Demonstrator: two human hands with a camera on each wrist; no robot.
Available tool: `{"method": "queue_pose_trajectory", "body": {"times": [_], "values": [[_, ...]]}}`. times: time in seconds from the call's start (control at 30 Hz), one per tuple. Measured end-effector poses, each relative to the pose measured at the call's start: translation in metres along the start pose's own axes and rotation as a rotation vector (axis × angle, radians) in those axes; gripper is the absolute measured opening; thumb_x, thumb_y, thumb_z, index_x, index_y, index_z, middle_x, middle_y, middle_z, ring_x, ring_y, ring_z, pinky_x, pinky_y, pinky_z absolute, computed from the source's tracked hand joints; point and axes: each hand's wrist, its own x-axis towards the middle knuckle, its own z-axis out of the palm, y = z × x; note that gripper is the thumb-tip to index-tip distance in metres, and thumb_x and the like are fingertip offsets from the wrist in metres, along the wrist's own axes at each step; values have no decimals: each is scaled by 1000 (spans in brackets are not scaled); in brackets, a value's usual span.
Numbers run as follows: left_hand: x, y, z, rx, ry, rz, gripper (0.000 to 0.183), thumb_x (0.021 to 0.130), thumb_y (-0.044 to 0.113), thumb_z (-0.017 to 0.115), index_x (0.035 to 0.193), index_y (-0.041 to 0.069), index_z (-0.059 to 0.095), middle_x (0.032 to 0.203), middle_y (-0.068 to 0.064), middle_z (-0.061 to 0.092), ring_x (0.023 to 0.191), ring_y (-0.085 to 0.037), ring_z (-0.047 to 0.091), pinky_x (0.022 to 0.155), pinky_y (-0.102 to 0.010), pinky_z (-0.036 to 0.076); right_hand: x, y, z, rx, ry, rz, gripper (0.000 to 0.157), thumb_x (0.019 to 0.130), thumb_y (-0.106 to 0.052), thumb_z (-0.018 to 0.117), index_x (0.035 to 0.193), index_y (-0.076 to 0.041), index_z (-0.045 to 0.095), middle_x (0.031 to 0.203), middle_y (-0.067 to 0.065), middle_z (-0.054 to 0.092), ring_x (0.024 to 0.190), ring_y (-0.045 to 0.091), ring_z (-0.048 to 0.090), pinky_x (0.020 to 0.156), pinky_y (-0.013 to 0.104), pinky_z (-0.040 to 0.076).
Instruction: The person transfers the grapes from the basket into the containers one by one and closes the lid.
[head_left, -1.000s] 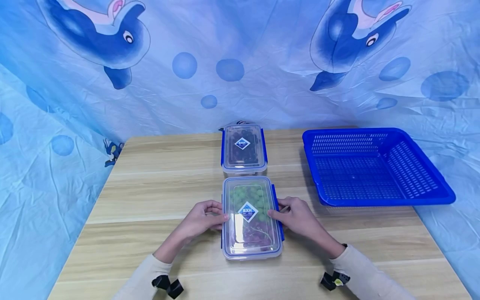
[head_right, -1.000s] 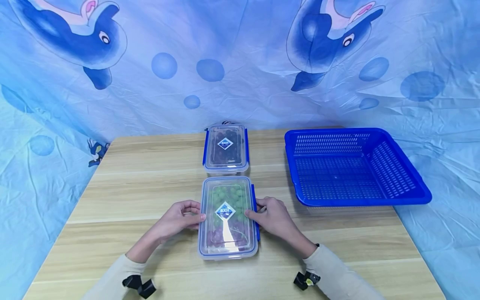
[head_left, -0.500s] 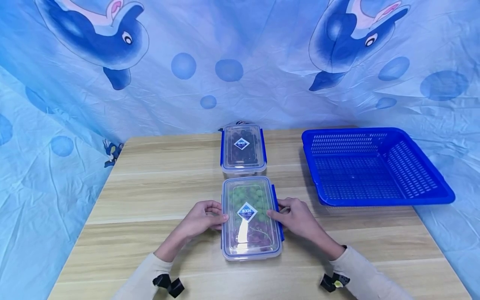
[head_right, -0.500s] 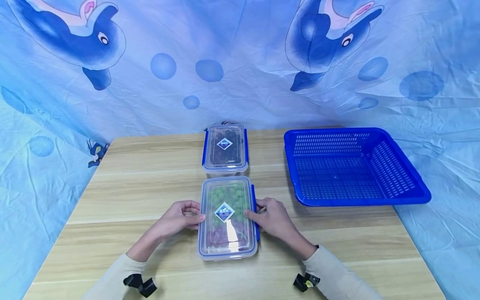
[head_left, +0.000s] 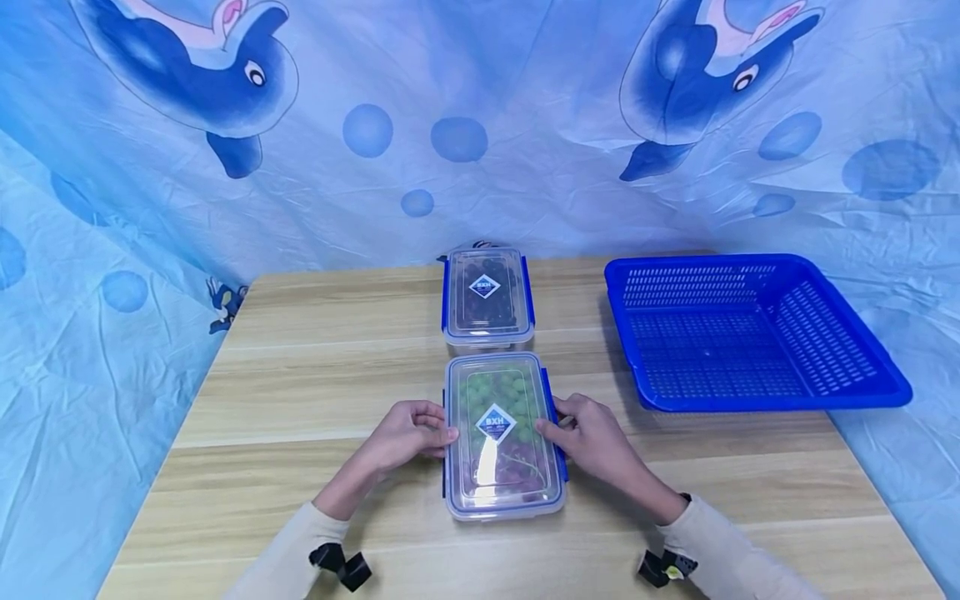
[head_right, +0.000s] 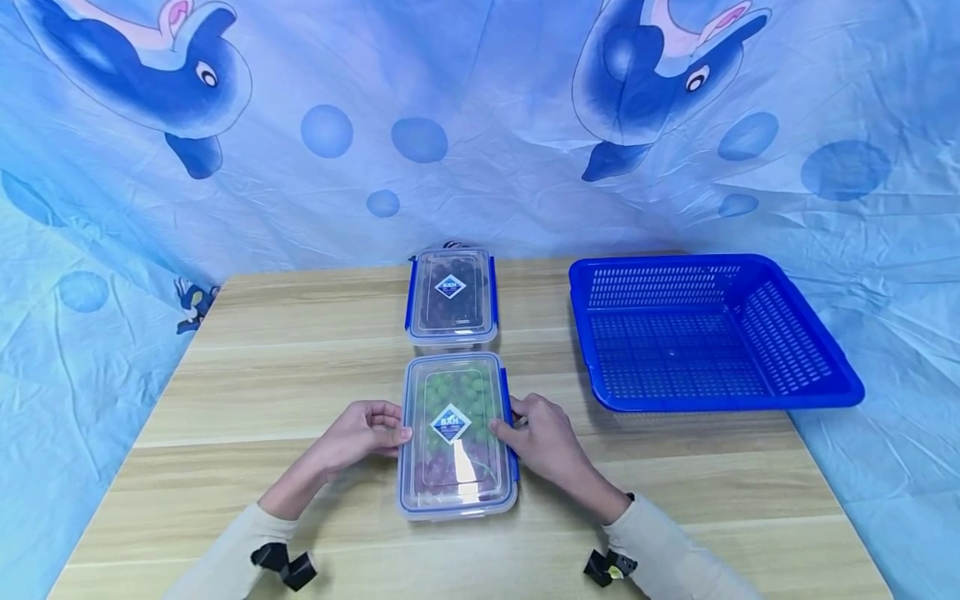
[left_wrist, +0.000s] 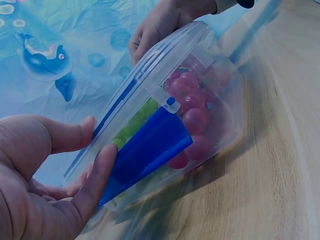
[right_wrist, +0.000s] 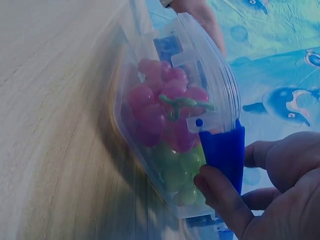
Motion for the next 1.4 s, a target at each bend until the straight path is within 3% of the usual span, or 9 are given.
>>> {"method": "queue_pose_trajectory", "body": {"times": [0.27,0.53,0.8,1.0,1.17,1.27,1.4], "values": [[-2,2,0,1,-19,4,43,87,4,78,118,-15,56,94,-13,66,76,-18,70,77,-36,66,0,1,-2,-76,30,-16,53,90,-25,80,130,7,64,87,4,65,70,12,58,54,24,52],[-5,3,-5,33,-58,20,50,90,14,79,124,-13,53,103,-16,66,83,-21,71,84,-43,64,-2,5,-3,64,-8,80,61,91,-36,78,137,1,62,101,7,70,75,12,66,58,27,59],[-10,1,-1,104,19,50,64,90,24,80,134,-9,47,111,-20,63,83,-24,69,79,-43,65,-2,4,-3,155,-44,103,64,91,-36,78,141,-2,58,114,13,71,67,14,70,56,32,62],[-10,-2,3,151,121,57,79,84,21,86,144,-5,42,131,-25,56,107,-31,62,82,-40,63,-2,5,-4,148,-53,109,64,90,-34,79,141,-1,58,115,13,71,68,14,70,56,33,62],[-7,-7,3,17,22,3,89,89,21,81,152,-11,28,145,-33,47,117,-35,63,94,-42,61,-1,5,-4,147,-54,122,62,90,-32,80,140,-3,59,110,11,72,66,15,69,55,34,61],[-4,-11,0,-62,-70,-34,90,93,23,77,152,-15,22,141,-35,50,111,-34,68,96,-43,60,-1,5,-4,148,-59,128,61,90,-31,80,140,-3,59,108,9,72,65,15,68,55,36,61],[-1,-12,-2,-80,-107,-44,85,93,25,77,149,-17,28,129,-30,59,103,-30,71,94,-43,61,0,4,-5,153,-63,121,60,91,-31,79,139,-2,60,104,8,72,64,15,67,55,37,61]]}}
